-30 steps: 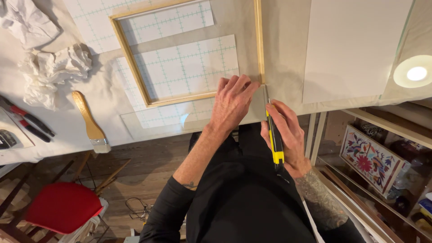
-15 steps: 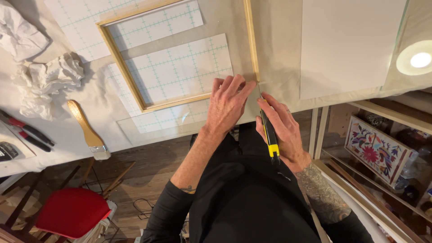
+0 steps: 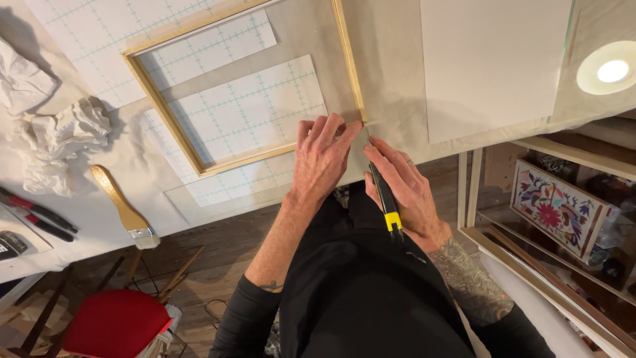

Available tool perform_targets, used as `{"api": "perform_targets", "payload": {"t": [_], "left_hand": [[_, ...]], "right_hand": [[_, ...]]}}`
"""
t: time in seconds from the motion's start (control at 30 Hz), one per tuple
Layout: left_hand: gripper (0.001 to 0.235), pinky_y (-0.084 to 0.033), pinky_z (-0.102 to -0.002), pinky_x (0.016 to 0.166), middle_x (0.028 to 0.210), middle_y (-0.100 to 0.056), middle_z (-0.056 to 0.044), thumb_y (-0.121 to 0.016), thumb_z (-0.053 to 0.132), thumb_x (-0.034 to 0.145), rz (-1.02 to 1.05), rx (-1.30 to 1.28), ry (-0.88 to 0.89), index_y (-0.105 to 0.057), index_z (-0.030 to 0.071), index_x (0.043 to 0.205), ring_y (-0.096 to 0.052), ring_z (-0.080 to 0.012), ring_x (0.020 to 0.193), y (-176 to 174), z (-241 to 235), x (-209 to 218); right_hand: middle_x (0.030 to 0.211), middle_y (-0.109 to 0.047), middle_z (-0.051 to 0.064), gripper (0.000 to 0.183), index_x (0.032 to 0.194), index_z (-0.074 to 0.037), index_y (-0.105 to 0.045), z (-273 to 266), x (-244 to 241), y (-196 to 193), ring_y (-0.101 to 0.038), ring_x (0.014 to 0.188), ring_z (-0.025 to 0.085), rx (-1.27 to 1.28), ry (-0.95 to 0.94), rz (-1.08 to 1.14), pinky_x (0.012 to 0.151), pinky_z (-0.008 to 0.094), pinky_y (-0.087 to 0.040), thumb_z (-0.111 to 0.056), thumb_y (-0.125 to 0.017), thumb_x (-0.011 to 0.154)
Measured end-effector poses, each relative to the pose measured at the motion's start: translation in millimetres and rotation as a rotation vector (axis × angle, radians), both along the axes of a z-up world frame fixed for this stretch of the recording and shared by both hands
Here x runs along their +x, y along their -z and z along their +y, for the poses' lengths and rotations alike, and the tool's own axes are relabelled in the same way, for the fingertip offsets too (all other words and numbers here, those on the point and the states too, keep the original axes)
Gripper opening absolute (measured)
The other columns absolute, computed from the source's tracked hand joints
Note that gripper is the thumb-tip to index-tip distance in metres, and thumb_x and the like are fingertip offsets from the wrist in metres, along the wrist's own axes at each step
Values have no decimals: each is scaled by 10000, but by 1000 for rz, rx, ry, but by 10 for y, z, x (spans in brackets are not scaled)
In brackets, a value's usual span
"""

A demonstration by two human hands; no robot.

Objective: The person cuts a long thin white strip with a utility knife at a workbench, then trims and refines the cut ends by hand and with the knife, working the strip against the table edge next to a wooden picture frame.

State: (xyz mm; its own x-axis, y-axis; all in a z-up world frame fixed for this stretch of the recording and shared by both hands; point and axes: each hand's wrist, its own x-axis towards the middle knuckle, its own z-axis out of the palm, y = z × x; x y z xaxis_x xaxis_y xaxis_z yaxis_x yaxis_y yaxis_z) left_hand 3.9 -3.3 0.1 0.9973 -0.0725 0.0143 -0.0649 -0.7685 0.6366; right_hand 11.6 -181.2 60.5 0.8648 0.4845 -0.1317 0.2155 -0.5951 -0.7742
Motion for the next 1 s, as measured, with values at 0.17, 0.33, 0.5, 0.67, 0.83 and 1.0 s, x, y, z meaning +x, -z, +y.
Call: {"api": "perform_targets", "payload": {"t": [0.17, 0.33, 0.5, 0.67, 0.83, 1.0], "left_hand": [[325, -442, -407, 867, 974, -545, -25, -695, 15, 867, 4, 8, -9, -675, 132, 1169, -585, -198, 925, -11, -2, 6], [340, -445, -404, 859, 981, -544, -27, -680, -3, 847, -7, 31, -26, -673, 130, 1160, -591, -205, 933, 5, 10, -13], [335, -442, -405, 858, 988, -542, -27, -673, -11, 846, -13, 28, -50, -667, 129, 1151, -600, -204, 947, 41, -13, -53], [350, -449, -401, 870, 1014, -540, -28, -688, 0, 843, -27, 35, -41, -657, 121, 1170, -606, -210, 969, 48, -3, -59], [344, -451, -401, 873, 1016, -542, -25, -691, 6, 846, -21, 31, -42, -658, 122, 1168, -603, -208, 965, 77, -17, -66], [317, -449, -404, 875, 1026, -547, -31, -684, 8, 861, -12, 22, -53, -660, 117, 1158, -603, -212, 978, 62, -24, -55]], "right_hand": [[1416, -613, 174, 483, 1392, -30, -578, 3, 13, -4, -666, 1186, 363, 9, 4, -16, 941, 419, -582, -38, -729, 933], [1416, -616, 183, 472, 1382, -21, -584, 37, 7, -19, -666, 1188, 363, 6, -5, -8, 956, 423, -578, -29, -731, 933], [1412, -618, 185, 472, 1379, -11, -584, 32, -12, 15, -665, 1195, 366, -2, -18, -38, 983, 428, -574, -14, -725, 928], [1418, -616, 193, 486, 1381, -7, -576, 36, -22, 43, -667, 1203, 370, 3, -12, -54, 1005, 434, -569, 7, -720, 917], [1421, -617, 199, 499, 1390, -8, -568, 24, -26, 52, -670, 1202, 367, 7, -14, -36, 1006, 426, -569, 18, -717, 915], [1421, -620, 200, 502, 1396, -9, -566, 15, -22, 66, -672, 1203, 365, 24, -2, -17, 1003, 417, -573, 25, -716, 918]]}}
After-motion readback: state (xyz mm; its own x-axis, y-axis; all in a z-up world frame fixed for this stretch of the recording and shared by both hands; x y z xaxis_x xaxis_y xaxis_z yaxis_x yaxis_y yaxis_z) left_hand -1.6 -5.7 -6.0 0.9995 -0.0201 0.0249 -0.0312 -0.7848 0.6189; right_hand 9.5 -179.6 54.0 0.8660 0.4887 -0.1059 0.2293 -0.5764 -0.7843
